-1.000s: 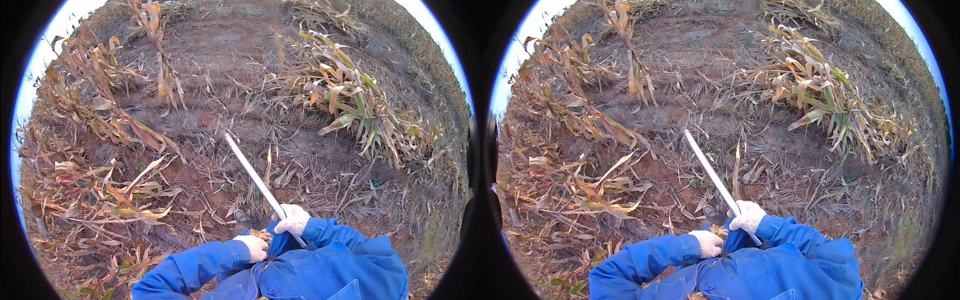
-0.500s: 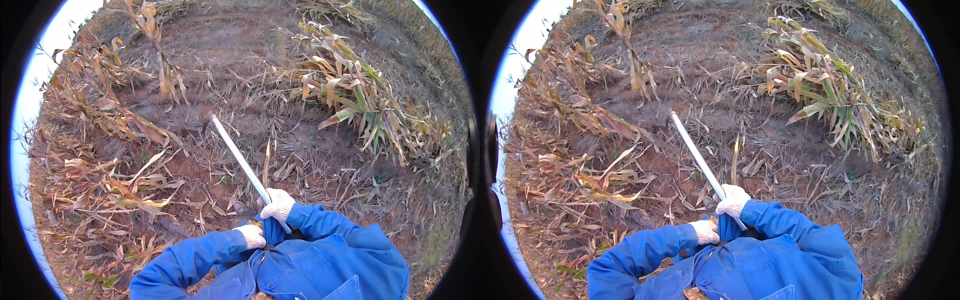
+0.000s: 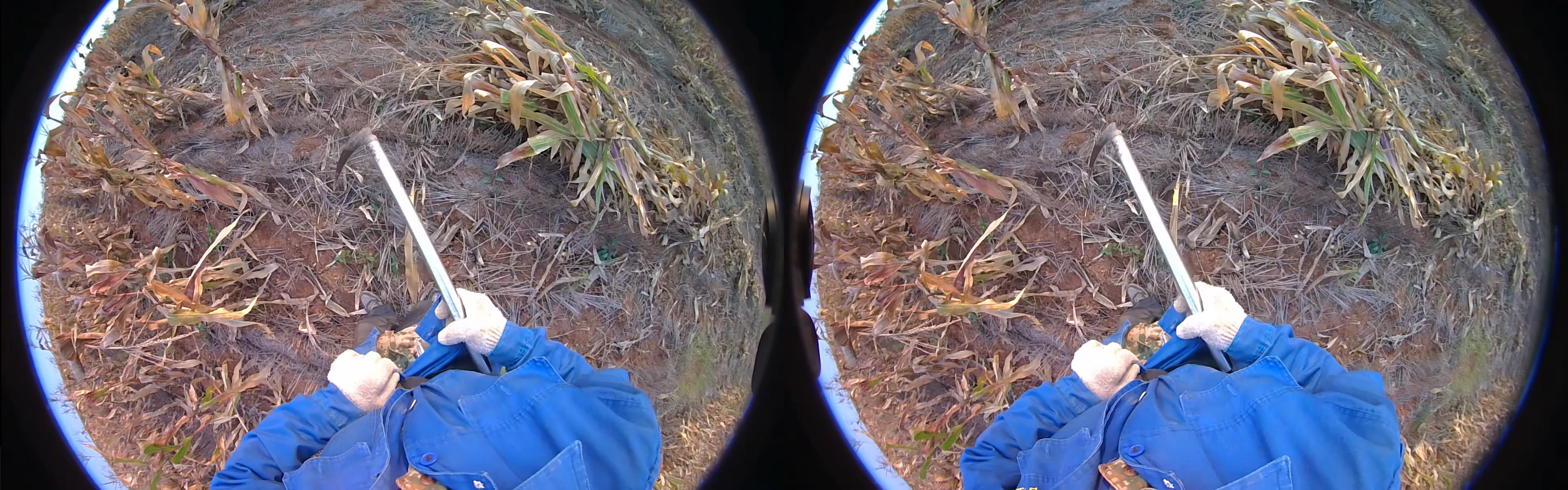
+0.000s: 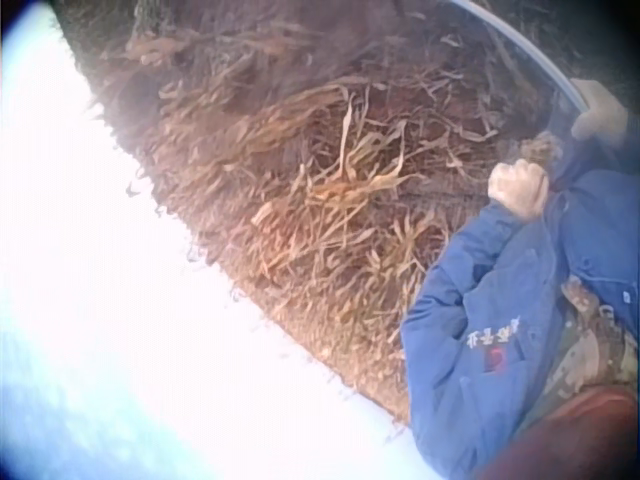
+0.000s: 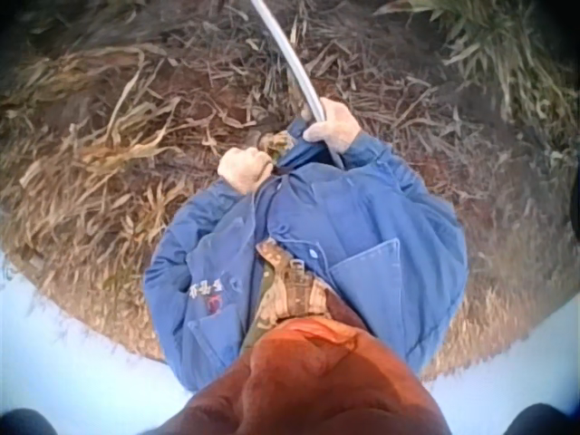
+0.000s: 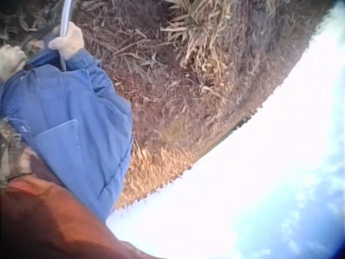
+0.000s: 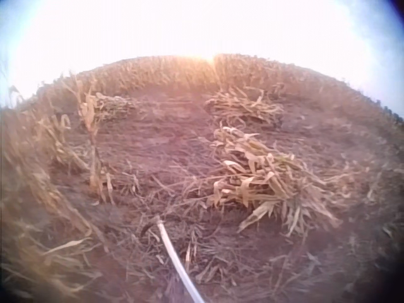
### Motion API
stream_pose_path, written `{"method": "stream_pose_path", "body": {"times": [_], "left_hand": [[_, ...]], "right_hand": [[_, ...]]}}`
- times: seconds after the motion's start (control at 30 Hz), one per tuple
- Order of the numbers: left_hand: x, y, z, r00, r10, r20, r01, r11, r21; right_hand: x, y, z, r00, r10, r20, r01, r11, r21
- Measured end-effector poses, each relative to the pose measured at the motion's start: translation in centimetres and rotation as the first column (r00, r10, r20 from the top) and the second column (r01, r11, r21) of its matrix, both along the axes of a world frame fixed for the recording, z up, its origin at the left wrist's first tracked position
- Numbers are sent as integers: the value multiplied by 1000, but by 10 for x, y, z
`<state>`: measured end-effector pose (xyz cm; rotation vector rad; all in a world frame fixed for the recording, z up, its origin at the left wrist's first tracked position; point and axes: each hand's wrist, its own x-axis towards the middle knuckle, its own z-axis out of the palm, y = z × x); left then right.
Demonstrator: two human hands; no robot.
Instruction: The person uses a sickle to cut dry corn stalks at their base in a field. They repeatedly grasp stalks with one hand and swing the sickle to sever them, then drop the cut stalks to the ground. The person briefly adjusts the head-mounted camera mid-episode before resuming cutting.
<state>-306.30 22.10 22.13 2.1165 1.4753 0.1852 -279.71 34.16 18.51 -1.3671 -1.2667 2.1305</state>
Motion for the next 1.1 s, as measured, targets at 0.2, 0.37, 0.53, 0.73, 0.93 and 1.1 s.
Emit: {"method": "stream_pose_path", "body": {"times": [0.2, 0.37, 0.53, 0.73, 0.93, 1.1], "left_hand": [[0, -5, -3, 996, 35, 82, -31, 998, -46], [-3, 2, 4, 939, 281, 200, -81, 743, -664], [-8, 15, 3, 931, 281, 232, 3, 629, -777], [-1, 8, 2, 991, 84, 107, -57, 969, -239], [0, 7, 0, 976, 167, 139, -193, 961, 200], [0, 8, -4, 961, 187, 205, -233, 945, 229]], "right_hand": [[16, 4, 28, 985, 161, 67, -158, 987, -38], [2, 14, 23, 854, 352, 383, -485, 804, 344], [-26, 8, 17, 799, 528, 286, -601, 703, 381], [-52, -7, -6, 757, 653, 11, -620, 713, 327], [-58, -15, -41, 844, 360, -399, -480, 837, -261], [-66, -18, -51, 716, 681, -156, -682, 730, 53]]}}
